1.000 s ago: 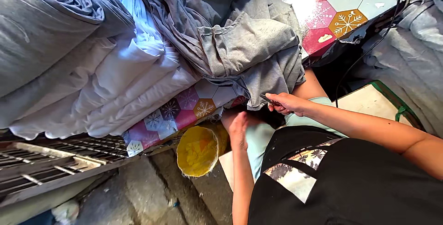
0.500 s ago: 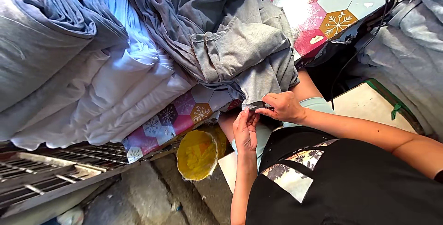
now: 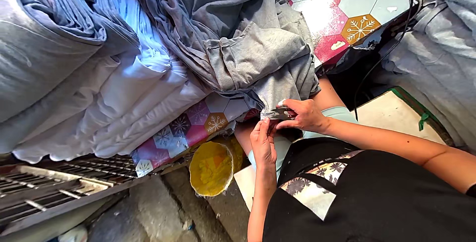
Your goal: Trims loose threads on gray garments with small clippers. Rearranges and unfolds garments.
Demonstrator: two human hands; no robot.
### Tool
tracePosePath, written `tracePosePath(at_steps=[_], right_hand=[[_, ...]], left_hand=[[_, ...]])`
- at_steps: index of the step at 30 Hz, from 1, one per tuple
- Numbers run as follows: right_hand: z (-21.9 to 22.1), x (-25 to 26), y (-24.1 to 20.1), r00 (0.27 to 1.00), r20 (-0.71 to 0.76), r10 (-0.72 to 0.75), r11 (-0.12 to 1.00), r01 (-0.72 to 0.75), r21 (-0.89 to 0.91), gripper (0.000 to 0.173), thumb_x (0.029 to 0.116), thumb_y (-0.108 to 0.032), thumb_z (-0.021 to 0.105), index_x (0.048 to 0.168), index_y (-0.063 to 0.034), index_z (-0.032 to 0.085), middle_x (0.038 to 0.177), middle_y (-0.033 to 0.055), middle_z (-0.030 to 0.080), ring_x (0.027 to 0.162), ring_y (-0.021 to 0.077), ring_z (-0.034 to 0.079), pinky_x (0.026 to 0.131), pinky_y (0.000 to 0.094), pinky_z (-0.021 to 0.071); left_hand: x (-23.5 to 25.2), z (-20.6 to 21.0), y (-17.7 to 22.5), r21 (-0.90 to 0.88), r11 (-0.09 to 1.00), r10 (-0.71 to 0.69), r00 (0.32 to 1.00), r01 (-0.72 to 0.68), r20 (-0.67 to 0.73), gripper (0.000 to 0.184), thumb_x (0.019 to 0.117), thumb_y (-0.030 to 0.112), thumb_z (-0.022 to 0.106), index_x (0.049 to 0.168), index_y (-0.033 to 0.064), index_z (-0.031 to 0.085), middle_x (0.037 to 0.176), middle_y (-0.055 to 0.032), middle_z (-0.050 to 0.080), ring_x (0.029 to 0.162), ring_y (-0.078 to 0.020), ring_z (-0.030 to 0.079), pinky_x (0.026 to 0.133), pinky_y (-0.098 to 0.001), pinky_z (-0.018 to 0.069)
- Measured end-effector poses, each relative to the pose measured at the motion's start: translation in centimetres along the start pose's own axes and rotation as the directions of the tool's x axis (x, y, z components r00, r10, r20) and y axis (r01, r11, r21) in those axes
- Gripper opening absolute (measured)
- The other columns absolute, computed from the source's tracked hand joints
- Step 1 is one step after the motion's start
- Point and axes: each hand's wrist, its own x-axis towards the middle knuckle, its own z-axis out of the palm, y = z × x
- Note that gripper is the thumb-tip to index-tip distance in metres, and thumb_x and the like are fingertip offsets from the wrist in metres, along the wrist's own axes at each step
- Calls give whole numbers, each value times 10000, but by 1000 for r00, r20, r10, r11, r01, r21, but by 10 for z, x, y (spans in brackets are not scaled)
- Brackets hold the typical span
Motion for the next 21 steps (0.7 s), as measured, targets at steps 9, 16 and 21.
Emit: tracePosePath(at_steps=[9,16,21], right_hand=[[-30,20,-3,998,55,-16,986,7,165,91,766,-79,696,813,-4,679,685,60,627,597,112,566,551,282,472],[-68,48,5,874,-396,281,917,-123,379,196,1054,-100,511,1113,25,651,848,-63,610,685,-75,511,634,120,457],[-58,12,32,886,-191,422,899,-382,213,216,1025,-185,611,1062,10,697,832,75,658,666,71,559,630,246,494]], left_hand=[[30,9,14,856,33,180,846,-516,503,252,912,113,702,1047,-100,706,1082,-297,675,1029,-438,669,902,-597,530],[108,75,115,307,830,296,834,-467,466,529,1122,342,271,1617,159,232,1608,-106,362,1384,-234,500,1087,-442,491],[87,24,58,684,364,609,717,-632,339,328,1100,244,437,1222,-17,594,1127,-111,678,988,-153,672,892,-356,566]])
